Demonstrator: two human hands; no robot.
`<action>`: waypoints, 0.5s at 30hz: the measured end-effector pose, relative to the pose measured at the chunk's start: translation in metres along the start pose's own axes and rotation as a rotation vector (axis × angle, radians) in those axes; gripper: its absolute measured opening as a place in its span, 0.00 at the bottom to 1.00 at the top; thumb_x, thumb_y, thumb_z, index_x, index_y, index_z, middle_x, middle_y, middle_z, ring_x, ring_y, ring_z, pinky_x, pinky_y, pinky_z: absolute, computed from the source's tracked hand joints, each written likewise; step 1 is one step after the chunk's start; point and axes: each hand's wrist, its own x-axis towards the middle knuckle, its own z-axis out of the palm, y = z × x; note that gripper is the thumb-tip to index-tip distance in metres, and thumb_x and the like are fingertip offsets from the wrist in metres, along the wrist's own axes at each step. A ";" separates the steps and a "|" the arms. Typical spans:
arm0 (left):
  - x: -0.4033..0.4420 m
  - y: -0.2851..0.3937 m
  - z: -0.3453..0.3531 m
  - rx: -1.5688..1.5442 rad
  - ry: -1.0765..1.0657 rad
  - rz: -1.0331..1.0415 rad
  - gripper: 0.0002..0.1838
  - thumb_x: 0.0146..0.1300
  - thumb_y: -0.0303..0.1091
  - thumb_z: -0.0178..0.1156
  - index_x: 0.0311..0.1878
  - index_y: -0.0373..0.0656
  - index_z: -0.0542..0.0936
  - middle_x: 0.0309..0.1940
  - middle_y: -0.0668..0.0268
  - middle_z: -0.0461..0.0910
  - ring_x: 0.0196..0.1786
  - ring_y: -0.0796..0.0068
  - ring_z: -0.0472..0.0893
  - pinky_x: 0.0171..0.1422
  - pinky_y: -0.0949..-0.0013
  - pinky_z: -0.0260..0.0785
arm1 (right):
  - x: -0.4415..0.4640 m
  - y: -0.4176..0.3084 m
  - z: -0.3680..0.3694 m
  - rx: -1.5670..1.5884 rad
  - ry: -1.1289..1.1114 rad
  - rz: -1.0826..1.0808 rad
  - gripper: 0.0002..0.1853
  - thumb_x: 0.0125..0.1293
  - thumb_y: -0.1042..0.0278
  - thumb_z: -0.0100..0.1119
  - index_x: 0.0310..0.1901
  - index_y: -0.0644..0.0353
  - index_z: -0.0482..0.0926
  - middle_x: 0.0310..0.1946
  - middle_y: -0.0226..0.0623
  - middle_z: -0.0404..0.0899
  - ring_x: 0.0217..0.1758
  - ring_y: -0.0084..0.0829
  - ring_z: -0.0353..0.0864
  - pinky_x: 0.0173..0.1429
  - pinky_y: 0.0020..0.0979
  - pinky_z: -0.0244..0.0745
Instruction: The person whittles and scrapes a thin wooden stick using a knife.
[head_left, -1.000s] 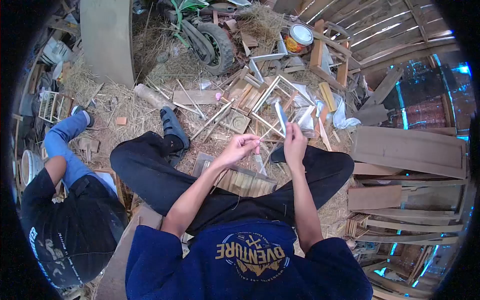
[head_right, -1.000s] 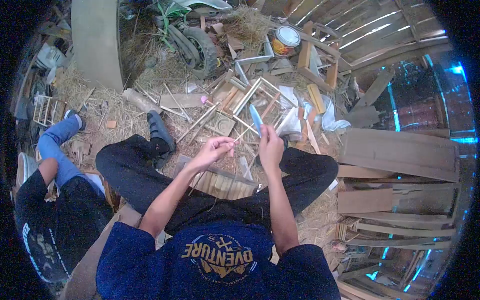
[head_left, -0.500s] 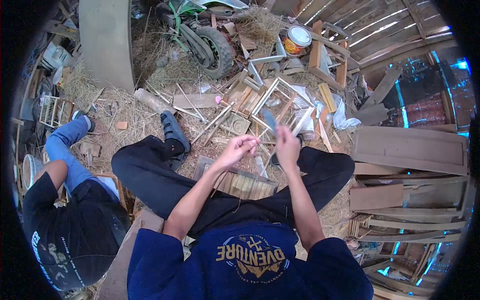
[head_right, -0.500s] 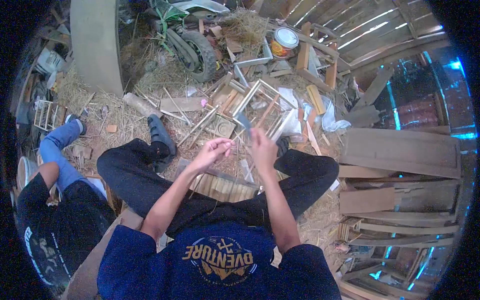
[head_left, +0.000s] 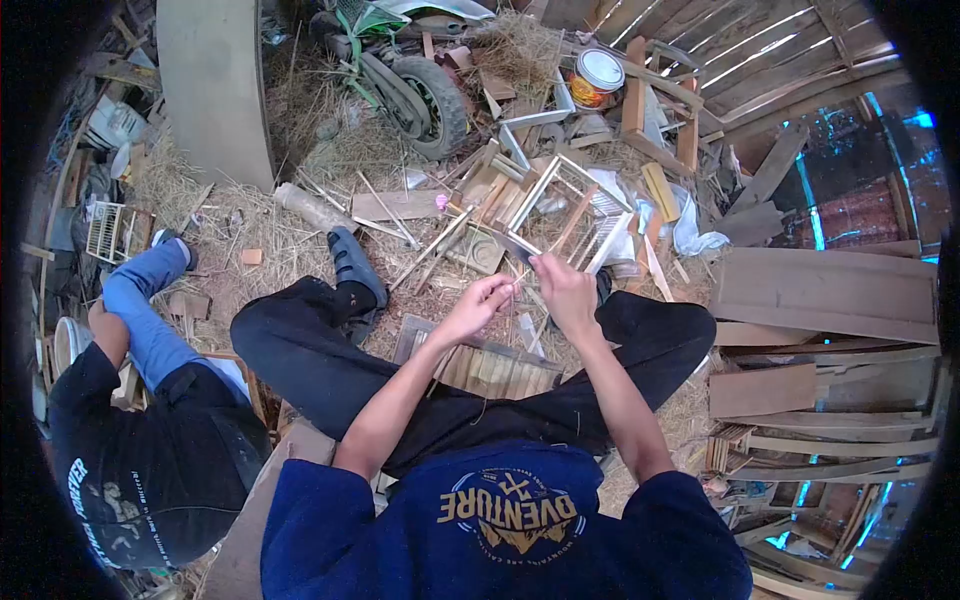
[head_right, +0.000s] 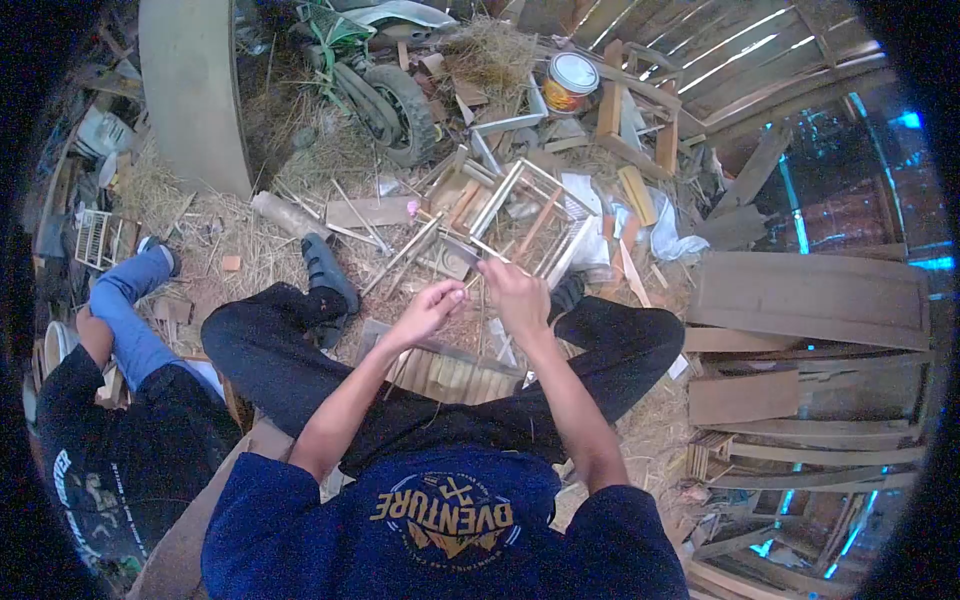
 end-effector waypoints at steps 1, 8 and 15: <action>0.001 0.000 -0.001 -0.020 -0.022 -0.060 0.13 0.78 0.40 0.53 0.51 0.41 0.78 0.28 0.78 0.69 0.29 0.89 0.66 0.32 0.81 0.57 | 0.003 0.005 -0.001 0.024 0.036 0.096 0.13 0.75 0.58 0.55 0.33 0.54 0.75 0.22 0.43 0.79 0.22 0.48 0.81 0.26 0.47 0.71; -0.003 -0.013 -0.008 -0.071 -0.027 -0.085 0.13 0.78 0.41 0.52 0.48 0.40 0.78 0.27 0.78 0.69 0.29 0.89 0.66 0.33 0.80 0.58 | -0.012 -0.003 0.014 0.077 0.021 0.152 0.15 0.77 0.55 0.51 0.35 0.55 0.77 0.22 0.45 0.80 0.28 0.51 0.82 0.30 0.47 0.72; -0.005 -0.002 -0.001 -0.079 -0.048 -0.130 0.11 0.78 0.40 0.53 0.48 0.43 0.78 0.26 0.80 0.66 0.27 0.89 0.62 0.29 0.80 0.54 | -0.011 -0.004 0.016 0.065 -0.032 0.307 0.14 0.78 0.56 0.48 0.37 0.56 0.75 0.22 0.49 0.79 0.28 0.55 0.82 0.32 0.49 0.72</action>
